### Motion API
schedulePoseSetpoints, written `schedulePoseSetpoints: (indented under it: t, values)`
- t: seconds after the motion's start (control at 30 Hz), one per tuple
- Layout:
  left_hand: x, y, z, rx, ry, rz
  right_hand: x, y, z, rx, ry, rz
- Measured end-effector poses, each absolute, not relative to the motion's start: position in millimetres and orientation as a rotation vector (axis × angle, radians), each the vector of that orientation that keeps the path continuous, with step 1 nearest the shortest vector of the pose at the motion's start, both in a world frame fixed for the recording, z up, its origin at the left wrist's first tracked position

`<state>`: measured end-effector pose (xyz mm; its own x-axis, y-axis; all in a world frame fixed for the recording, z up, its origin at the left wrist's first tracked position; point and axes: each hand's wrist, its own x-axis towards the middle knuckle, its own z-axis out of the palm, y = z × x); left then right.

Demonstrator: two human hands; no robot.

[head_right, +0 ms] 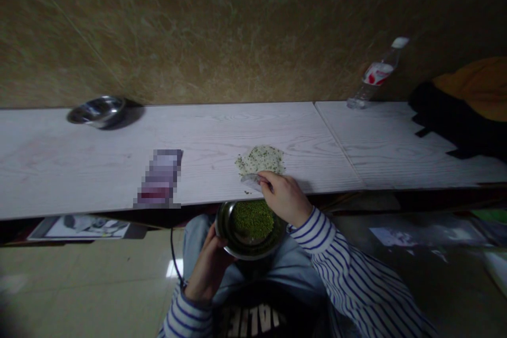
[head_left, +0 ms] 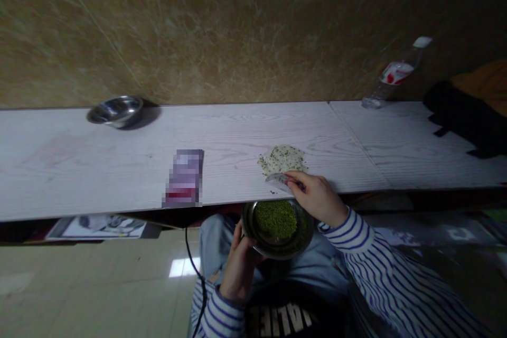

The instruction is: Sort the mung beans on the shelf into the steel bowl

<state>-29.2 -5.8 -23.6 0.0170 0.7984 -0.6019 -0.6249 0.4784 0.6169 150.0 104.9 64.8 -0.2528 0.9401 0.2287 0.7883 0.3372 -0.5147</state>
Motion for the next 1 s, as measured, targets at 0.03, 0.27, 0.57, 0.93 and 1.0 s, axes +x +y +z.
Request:
schedulePoseSetpoints:
  t: [0.03, 0.27, 0.57, 0.93, 1.0]
  values:
    - [-29, -6, -24, 0.197, 1.088, 1.115, 151, 106, 65, -1.531, -2.104, 0.395]
    - [-30, -5, -22, 0.187, 1.1, 1.131, 165, 112, 66, -1.564, -2.037, 0.339]
    - [-30, -4, -20, 0.196, 1.092, 1.139, 151, 108, 67, -1.426, -2.119, 0.339]
    - [-32, -4, -22, 0.193, 1.073, 1.151, 154, 104, 72, -1.362, -2.192, 0.375]
    - [-33, -3, -21, 0.205, 1.078, 1.153, 152, 105, 70, -1.357, -2.181, 0.364]
